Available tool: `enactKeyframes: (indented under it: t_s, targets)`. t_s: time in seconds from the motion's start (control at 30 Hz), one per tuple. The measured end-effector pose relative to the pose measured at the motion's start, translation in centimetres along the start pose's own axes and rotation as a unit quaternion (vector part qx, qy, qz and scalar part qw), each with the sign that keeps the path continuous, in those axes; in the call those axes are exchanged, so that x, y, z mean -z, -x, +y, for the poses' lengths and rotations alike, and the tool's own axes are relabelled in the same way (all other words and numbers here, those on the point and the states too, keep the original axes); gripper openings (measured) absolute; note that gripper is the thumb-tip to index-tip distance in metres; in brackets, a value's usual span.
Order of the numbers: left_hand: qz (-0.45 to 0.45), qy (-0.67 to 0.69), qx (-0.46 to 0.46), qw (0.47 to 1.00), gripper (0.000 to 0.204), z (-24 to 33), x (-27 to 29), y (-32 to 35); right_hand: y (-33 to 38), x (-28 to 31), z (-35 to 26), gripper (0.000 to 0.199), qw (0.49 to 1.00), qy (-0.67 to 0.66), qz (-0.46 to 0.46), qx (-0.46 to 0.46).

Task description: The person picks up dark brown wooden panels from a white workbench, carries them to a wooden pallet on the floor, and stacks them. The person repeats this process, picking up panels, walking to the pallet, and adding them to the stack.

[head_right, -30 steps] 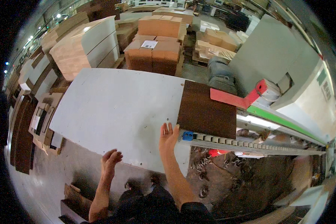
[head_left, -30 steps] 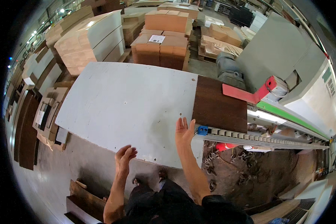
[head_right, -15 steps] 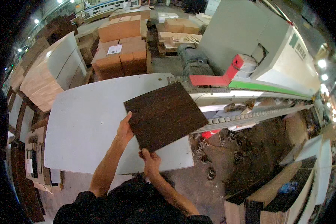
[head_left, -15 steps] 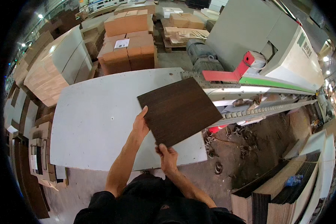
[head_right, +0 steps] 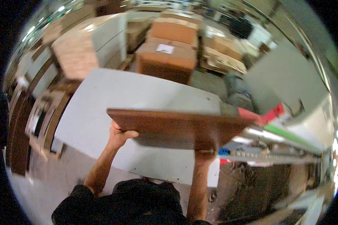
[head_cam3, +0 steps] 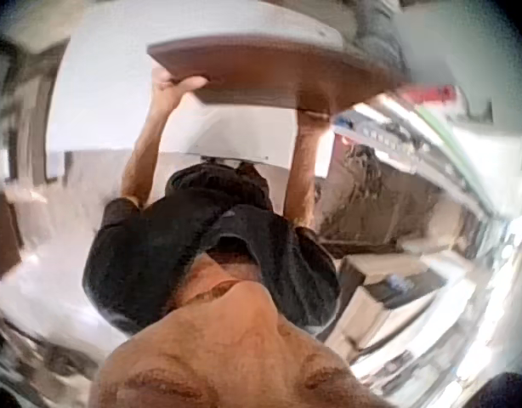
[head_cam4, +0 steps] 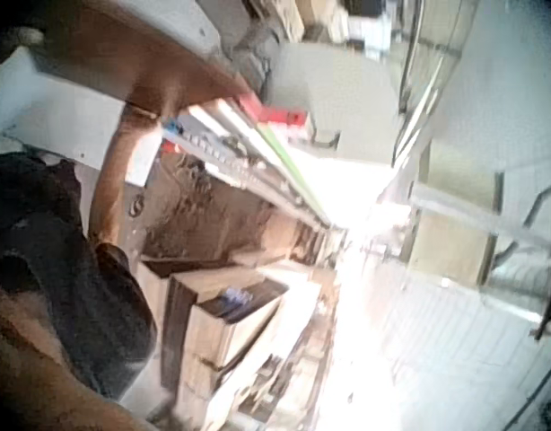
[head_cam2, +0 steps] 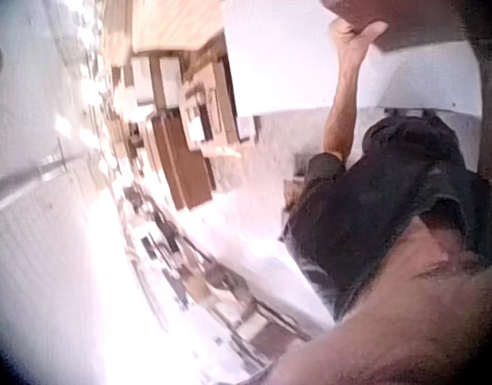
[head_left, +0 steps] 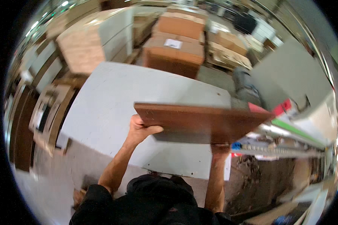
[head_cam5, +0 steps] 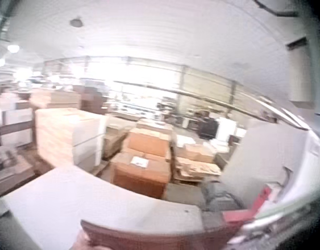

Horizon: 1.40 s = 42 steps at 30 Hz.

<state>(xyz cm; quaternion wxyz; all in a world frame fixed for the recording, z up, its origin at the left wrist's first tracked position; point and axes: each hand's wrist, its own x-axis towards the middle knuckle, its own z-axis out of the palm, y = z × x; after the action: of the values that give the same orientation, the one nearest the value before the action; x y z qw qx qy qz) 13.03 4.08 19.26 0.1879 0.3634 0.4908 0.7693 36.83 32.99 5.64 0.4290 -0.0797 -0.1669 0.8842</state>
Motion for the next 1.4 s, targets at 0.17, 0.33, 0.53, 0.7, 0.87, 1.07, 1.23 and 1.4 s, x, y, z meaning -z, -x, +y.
enactKeyframes:
  t_s: [0.17, 0.33, 0.53, 0.7, 0.87, 1.07, 1.23, 1.4]
  targets:
    - [-0.084, -0.184, -0.171, 0.964, 0.037, 1.6, 4.6, 1.5, -9.8, -1.1, 1.6, 0.039, 0.990, 0.017, -0.131, -0.056]
    - [0.031, -0.220, -0.187, 0.957, 0.051, 1.2, 6.7, 4.8, -16.2, -4.7, 5.1, 0.038, 0.988, 0.099, 0.068, -0.094]
    - [0.107, -0.179, -0.178, 0.962, 0.058, 1.0, 7.2, 7.4, -17.2, -7.4, 8.6, 0.038, 0.976, 0.133, 0.076, -0.152]
    - [0.100, -0.255, -0.209, 0.939, 0.063, 0.9, 6.7, 6.1, -17.4, -8.0, 9.2, 0.038, 0.967, 0.147, 0.081, -0.190]
    - [0.176, -0.192, -0.051, 0.964, 0.059, 1.9, 6.8, 6.5, -11.6, -5.8, 10.8, 0.039, 0.962, 0.126, 0.107, -0.216]
    - [0.427, -0.183, -0.031, 0.885, 0.043, -1.8, 6.9, 2.2, 2.8, 1.0, 11.9, 0.038, 0.935, 0.181, 0.108, -0.285]
    - [0.412, -0.210, 0.159, 0.872, 0.040, -10.1, 9.7, 1.5, 8.4, 2.0, 10.4, 0.038, 0.844, 0.364, 0.181, -0.349]
    - [0.360, -0.212, 0.175, 0.892, 0.044, -17.9, 10.5, 0.4, 8.5, -0.5, 4.7, 0.038, 0.779, 0.424, 0.250, -0.387]
